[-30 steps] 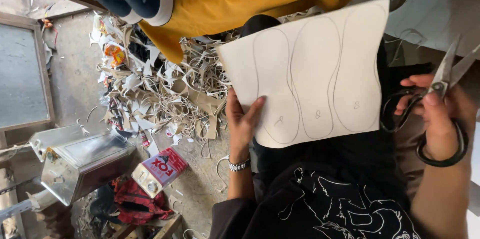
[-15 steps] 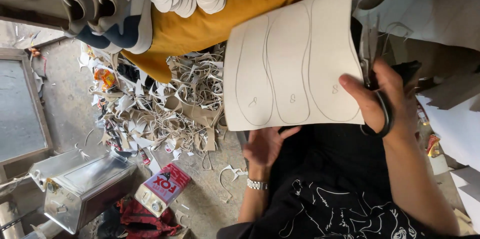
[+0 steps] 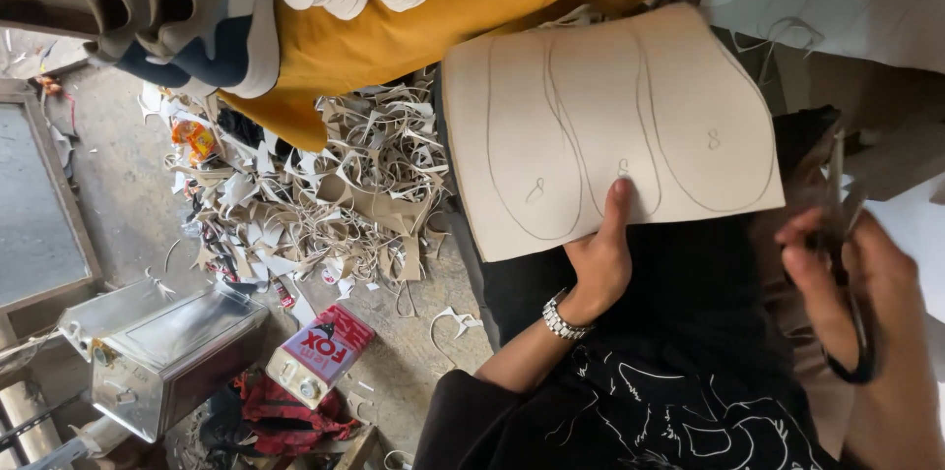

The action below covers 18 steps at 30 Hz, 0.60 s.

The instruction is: The person uses scissors to cut out shoe insole shapes from a sheet of white material. They hold the material on their lap, cut along the drawn outlines, and remove the excess pieces.

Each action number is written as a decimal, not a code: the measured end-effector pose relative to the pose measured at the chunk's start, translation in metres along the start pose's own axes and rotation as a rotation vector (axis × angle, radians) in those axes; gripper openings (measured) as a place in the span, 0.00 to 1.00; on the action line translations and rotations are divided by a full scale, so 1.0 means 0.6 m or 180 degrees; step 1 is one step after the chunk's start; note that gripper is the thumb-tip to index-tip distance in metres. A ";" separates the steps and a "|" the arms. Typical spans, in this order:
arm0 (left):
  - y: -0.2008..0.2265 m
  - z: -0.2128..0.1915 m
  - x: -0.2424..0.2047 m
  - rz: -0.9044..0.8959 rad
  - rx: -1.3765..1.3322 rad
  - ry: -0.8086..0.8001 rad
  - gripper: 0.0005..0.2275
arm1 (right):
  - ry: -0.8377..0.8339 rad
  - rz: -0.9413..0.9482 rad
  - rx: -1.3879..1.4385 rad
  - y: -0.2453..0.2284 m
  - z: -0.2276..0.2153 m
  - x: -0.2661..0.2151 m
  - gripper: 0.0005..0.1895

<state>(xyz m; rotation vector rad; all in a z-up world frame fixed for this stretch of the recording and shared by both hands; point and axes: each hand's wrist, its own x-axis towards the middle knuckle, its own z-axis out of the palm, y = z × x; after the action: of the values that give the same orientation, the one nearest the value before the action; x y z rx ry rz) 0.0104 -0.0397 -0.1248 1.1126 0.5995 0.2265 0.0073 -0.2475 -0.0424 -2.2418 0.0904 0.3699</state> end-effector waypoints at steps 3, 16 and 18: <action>-0.027 0.025 0.002 -0.0022 -0.0549 0.0191 0.13 | -0.0574 0.0887 0.0002 0.063 0.009 -0.065 0.14; 0.054 0.079 -0.025 -0.0152 0.0420 -0.0539 0.09 | -0.0826 0.0788 0.0112 0.022 0.050 -0.044 0.21; 0.046 0.077 -0.028 -0.0105 0.0349 -0.0492 0.05 | -0.0797 0.0622 0.0255 0.020 0.055 -0.038 0.18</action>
<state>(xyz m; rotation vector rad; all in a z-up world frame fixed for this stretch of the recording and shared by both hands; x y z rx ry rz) 0.0259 -0.0710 -0.0807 1.2130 0.4965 0.0787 -0.0242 -0.2315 -0.0645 -2.0957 0.1890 0.7364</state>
